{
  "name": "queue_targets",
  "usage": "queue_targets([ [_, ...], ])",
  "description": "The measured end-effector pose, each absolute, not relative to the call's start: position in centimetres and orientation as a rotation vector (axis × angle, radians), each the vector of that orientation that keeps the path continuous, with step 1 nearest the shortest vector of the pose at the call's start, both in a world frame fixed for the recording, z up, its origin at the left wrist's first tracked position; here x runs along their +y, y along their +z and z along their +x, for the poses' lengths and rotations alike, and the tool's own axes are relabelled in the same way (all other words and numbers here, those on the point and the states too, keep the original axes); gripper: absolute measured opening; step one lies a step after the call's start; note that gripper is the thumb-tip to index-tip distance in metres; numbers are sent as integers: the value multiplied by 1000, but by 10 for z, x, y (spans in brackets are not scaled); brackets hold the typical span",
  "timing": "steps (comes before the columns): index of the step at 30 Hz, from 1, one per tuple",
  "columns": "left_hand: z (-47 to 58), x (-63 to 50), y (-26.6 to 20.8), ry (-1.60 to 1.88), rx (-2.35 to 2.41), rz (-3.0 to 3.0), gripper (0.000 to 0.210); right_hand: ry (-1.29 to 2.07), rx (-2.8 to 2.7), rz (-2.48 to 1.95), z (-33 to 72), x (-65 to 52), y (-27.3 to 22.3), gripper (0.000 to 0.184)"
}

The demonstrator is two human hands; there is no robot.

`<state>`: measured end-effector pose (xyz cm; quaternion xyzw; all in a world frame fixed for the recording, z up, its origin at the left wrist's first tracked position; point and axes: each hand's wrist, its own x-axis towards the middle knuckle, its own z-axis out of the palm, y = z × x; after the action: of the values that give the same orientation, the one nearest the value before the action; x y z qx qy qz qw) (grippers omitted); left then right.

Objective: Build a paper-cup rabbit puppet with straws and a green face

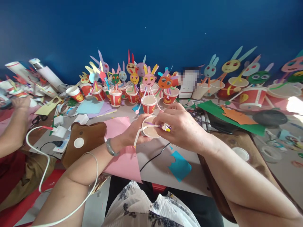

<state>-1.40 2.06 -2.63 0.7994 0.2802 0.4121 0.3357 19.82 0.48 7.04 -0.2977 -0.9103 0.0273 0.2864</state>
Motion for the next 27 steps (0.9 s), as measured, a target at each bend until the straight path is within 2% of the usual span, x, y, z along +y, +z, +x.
queue_targets([
  [7,-12,19,-28,1078,716,2112,71,73,-2397,-856,197,6,67,12],
  [27,-1,16,-34,1118,846,2033,60,-245,-2496,-1013,184,3,54,19],
])
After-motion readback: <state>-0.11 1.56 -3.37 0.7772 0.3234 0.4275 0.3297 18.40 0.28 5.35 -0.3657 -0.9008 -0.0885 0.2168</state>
